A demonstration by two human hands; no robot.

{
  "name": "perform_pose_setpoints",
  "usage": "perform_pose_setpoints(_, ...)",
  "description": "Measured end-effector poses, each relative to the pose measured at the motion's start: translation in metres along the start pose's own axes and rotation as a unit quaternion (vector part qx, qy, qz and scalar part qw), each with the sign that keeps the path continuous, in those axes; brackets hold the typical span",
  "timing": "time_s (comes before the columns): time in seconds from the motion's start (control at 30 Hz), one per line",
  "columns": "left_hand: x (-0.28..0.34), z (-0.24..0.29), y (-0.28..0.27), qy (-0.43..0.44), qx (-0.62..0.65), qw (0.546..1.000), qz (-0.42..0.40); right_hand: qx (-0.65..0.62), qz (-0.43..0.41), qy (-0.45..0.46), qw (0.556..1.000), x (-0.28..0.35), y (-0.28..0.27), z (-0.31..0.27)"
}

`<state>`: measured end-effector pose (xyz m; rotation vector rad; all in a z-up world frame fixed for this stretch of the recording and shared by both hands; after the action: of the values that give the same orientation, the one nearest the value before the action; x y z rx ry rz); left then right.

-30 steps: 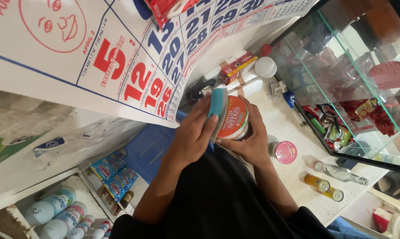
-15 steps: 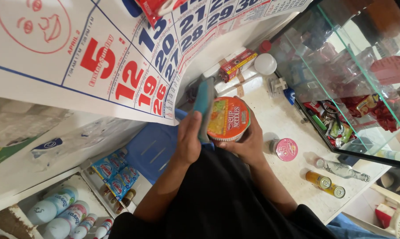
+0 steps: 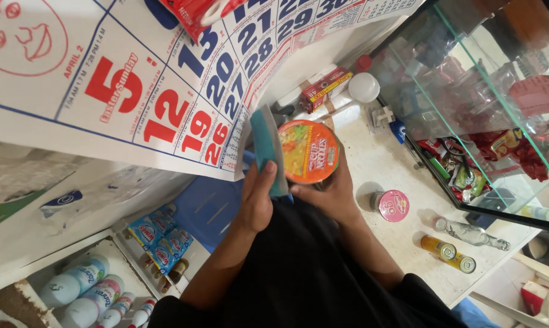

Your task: Wiping down cup noodle containers and placing them onto a store shelf.

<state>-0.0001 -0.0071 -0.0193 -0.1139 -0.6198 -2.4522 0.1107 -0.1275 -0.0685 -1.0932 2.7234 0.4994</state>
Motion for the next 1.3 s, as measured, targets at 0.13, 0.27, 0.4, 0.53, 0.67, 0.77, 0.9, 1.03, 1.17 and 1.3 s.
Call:
perform_pose_setpoints(0.13,-0.003,-0.003,-0.005,0.004,-0.001,1.0,0.0,-0.011,-0.034,-0.012,0.999,-0.003,-0.001,-0.011)
perform_pose_setpoints(0.27,-0.007,-0.035,-0.022,0.011,-0.074,0.997,-0.028,0.033,-0.007,-0.018,0.999,-0.003,-0.005,-0.011)
perform_pose_setpoints(0.4,0.001,0.008,0.02,0.05,-0.105,0.99,-0.077,0.056,0.077,-0.037,0.995,-0.008,-0.006,-0.011)
perform_pose_setpoints(0.53,-0.003,-0.008,0.001,0.032,-0.105,0.992,-0.068,0.045,0.029,-0.063,0.997,-0.01,-0.016,-0.016)
perform_pose_setpoints(0.67,-0.008,-0.011,-0.008,0.015,-0.105,0.992,-0.07,-0.001,-0.018,-0.033,0.999,-0.014,-0.022,-0.022)
perform_pose_setpoints(0.77,-0.004,0.004,0.008,0.032,-0.115,0.987,-0.104,-0.023,-0.042,-0.006,0.999,-0.008,-0.031,-0.015)
perform_pose_setpoints(0.9,0.005,0.025,0.026,0.07,-0.126,0.985,-0.096,0.014,0.014,-0.051,0.999,-0.003,-0.036,-0.005)
perform_pose_setpoints(1.03,0.001,0.0,0.01,0.048,-0.128,0.988,-0.078,0.264,0.034,-0.06,0.962,-0.004,-0.003,-0.026)
perform_pose_setpoints(1.17,0.0,0.028,0.016,0.037,-0.114,0.991,-0.058,-0.003,-0.03,-0.046,0.998,-0.007,-0.01,-0.018)
perform_pose_setpoints(1.3,-0.003,0.013,0.008,0.057,-0.118,0.991,-0.039,0.041,0.032,-0.057,0.997,-0.014,-0.001,-0.02)
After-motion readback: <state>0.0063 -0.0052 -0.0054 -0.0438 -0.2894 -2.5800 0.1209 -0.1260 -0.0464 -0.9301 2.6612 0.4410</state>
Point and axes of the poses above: each hand's wrist, its own x-axis away from the middle knuckle, its own y-axis out of the palm, z = x × y, the point moved 1 cm from there along -x, towards the middle knuckle, and after that the axes turned 9 degrees about -y, right-handed, at the moved point
